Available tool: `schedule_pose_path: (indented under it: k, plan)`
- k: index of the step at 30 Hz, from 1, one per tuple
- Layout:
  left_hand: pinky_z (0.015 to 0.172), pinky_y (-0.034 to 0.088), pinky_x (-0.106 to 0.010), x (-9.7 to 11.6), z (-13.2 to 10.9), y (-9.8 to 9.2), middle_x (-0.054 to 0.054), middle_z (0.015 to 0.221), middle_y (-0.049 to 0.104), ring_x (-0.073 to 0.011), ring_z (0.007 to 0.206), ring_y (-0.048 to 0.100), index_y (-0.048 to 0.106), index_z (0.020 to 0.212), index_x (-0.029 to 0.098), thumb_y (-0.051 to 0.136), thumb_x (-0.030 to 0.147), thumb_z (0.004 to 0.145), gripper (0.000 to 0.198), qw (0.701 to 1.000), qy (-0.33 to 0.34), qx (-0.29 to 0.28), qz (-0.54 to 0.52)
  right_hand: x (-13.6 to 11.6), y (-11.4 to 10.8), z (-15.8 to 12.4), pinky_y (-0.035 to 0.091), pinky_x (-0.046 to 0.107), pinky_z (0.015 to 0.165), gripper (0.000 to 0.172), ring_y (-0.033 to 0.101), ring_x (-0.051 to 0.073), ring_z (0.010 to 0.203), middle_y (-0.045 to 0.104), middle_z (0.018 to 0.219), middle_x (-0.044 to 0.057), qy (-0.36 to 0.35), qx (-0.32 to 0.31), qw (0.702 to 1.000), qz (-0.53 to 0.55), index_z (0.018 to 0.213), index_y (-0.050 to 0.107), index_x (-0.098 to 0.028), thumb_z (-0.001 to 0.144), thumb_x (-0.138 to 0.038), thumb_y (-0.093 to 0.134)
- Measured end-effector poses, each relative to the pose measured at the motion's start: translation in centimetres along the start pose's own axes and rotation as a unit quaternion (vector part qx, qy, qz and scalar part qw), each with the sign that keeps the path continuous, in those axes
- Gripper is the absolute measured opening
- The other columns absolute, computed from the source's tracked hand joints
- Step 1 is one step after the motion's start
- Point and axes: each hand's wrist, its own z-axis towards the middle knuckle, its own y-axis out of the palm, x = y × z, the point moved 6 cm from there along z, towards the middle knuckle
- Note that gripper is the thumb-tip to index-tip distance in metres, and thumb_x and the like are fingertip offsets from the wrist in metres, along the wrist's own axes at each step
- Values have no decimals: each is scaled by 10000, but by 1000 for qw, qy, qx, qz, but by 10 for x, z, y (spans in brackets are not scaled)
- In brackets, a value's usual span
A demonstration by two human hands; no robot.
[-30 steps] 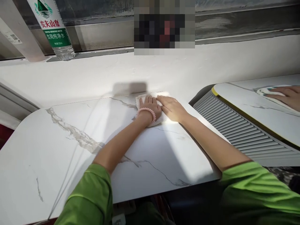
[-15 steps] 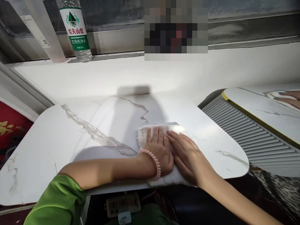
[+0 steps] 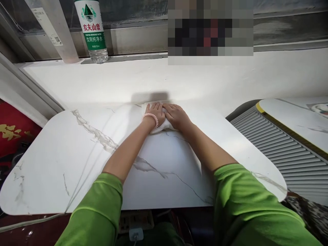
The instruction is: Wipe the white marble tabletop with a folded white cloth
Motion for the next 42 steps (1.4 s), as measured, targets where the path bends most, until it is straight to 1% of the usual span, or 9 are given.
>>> schedule_pose_path:
  k: [6,12,15,19,22,25,36,39,42]
  plan:
    - [1225,94,-448,7,-32,1,-119,1606,251,-203,1490,195,273,1518,50,230,296,995,580,1000,23,-10,-6,-22,-8,-34,366,504,1087,513,471,302,1333,537,1419,189,-25,-9,999,-34,1365,500,-71,917,-225,302]
    - [1219,112,-484,30,-127,-4,-155,1599,239,-244,1493,188,279,1512,16,235,302,997,590,998,61,-23,22,-90,-36,-110,370,514,1101,538,487,316,1325,550,1404,193,-50,9,998,-49,1404,468,-57,928,-243,301]
    - [1214,112,-519,44,-180,-6,-191,1590,231,-291,1492,176,282,1505,-14,257,324,997,610,996,80,-24,31,-129,-50,-149,373,534,1104,589,451,316,1357,526,1426,196,-71,30,996,-45,1484,360,-76,919,-237,314]
    - [1212,125,-533,49,-215,-6,-197,1583,236,-299,1492,171,288,1505,-12,265,326,996,612,995,91,-26,31,-156,-58,-173,378,538,1106,622,418,323,1380,503,1442,212,-85,36,995,-44,1497,320,-48,899,-220,333]
    - [1214,136,-516,43,-209,-7,-187,1580,255,-281,1489,192,303,1502,2,277,314,988,602,995,91,-21,32,-155,-53,-164,382,536,1104,583,439,327,1360,520,1425,215,-71,27,996,-46,1436,414,-29,889,-218,338]
    - [1214,149,-505,26,-186,-8,-181,1577,278,-265,1485,215,311,1496,3,281,290,983,589,996,74,-23,38,-145,-40,-139,376,522,1108,545,466,322,1334,543,1406,206,-55,14,997,-47,1379,488,-29,893,-221,335]
    - [1215,170,-458,-68,-77,-18,-137,1567,342,-228,1455,293,368,1466,50,273,233,985,523,997,-63,44,24,-102,12,13,357,422,1100,492,514,279,1259,599,1348,158,-27,-27,999,31,1292,567,-62,873,-174,334]
    - [1217,167,-460,-74,-71,-19,-127,1572,335,-226,1458,287,365,1470,60,263,241,991,522,996,-77,46,15,-97,17,23,339,423,1112,505,498,279,1280,581,1376,153,-14,-31,998,45,1311,559,-59,871,-172,340]
    - [1220,158,-455,-70,-79,-17,-124,1580,320,-225,1465,275,350,1482,68,270,247,990,529,997,-68,43,20,-101,14,12,324,438,1121,501,489,278,1293,568,1395,151,-23,-19,999,36,1320,555,-67,887,-189,335]
